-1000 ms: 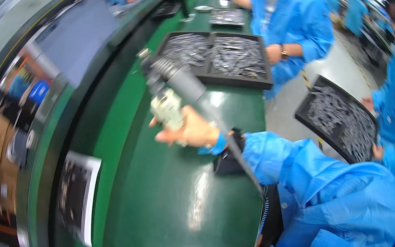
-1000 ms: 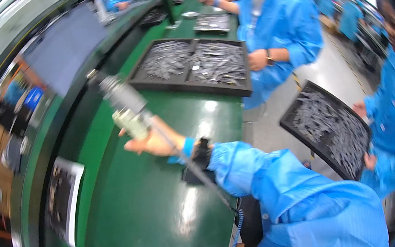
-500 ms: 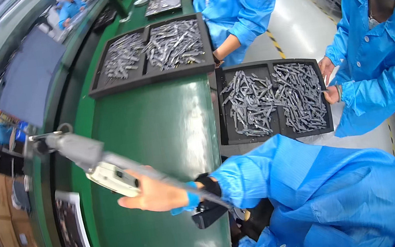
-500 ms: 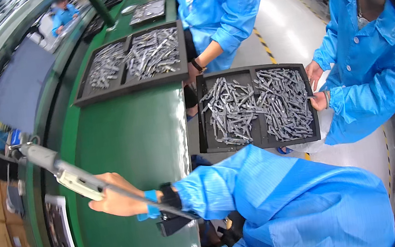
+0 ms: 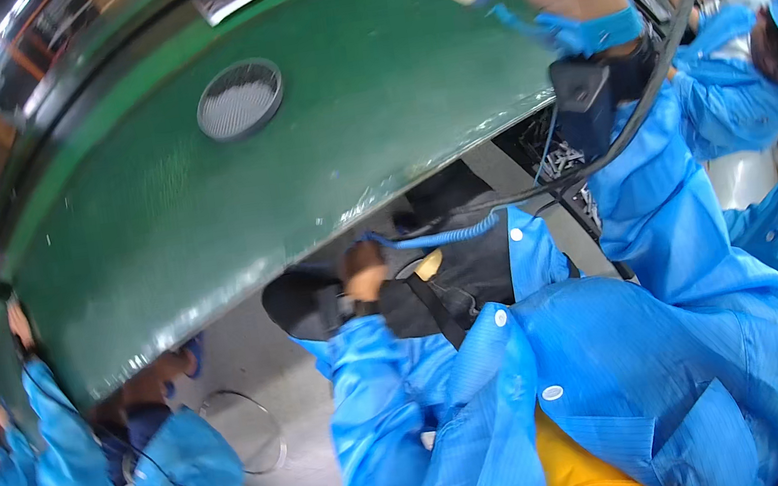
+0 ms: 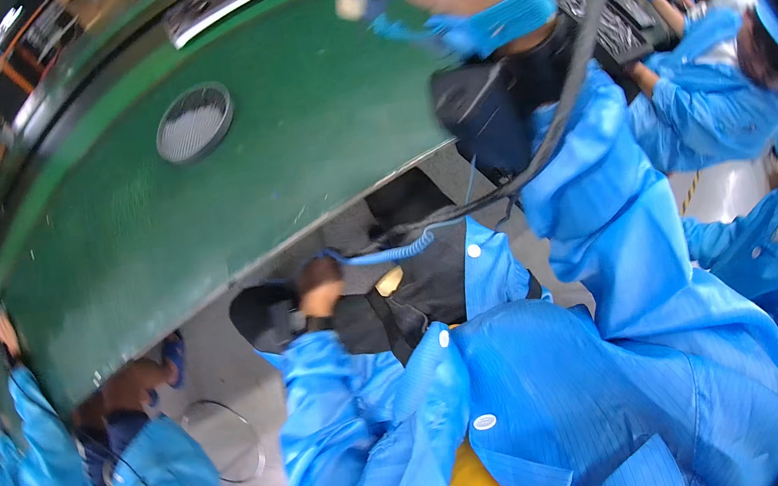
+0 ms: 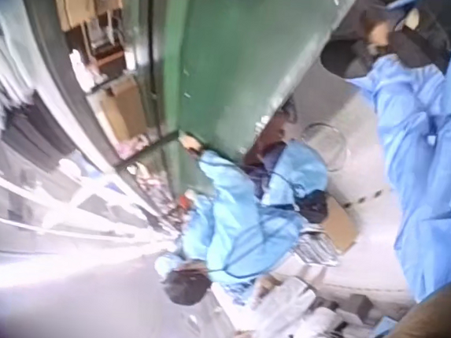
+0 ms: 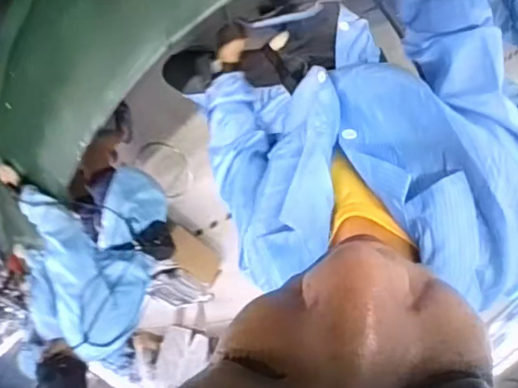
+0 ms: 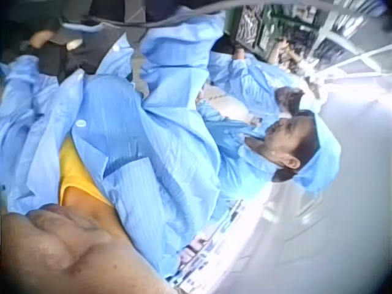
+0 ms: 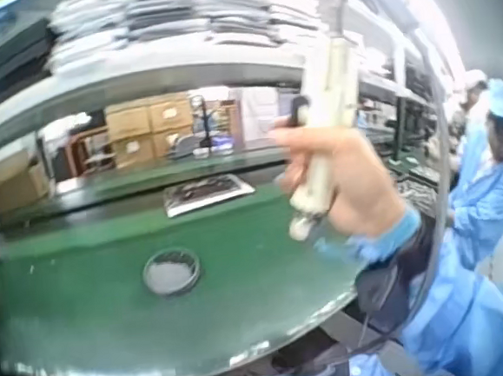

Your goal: Assembling the internal components of an electronic device, including securing a battery and circuit board.

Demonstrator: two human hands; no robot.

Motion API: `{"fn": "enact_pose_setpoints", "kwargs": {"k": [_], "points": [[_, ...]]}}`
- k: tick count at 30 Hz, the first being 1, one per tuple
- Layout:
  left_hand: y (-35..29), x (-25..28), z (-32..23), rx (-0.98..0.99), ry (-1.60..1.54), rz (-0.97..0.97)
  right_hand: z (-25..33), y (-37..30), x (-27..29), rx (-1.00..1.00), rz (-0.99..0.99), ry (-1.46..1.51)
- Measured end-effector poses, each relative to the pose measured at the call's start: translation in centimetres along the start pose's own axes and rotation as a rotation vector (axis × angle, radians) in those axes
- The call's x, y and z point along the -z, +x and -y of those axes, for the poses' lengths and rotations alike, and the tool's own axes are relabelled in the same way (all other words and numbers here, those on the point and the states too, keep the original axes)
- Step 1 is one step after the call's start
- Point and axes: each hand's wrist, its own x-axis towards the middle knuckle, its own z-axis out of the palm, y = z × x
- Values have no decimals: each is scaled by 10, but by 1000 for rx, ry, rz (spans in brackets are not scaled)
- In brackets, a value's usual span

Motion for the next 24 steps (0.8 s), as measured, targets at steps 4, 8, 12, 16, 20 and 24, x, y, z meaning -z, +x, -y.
{"fn": "enact_pose_setpoints", "kwargs": {"k": [4,8,12,16,20,24], "points": [[-115,72,54,108,186,-377,-9,-1,-3,-8,43,-102],[-189,131,46,228,34,-712,-15,4,15,-41,-2,-84],[-196,150,30,283,71,-748,25,54,100,-196,285,-22],[-203,95,25,370,-73,-624,8,52,70,-309,329,-36],[-183,54,-2,318,-207,-686,4,73,69,-279,314,-58],[-172,58,-9,332,-238,-760,12,70,68,-256,249,-94]]}}
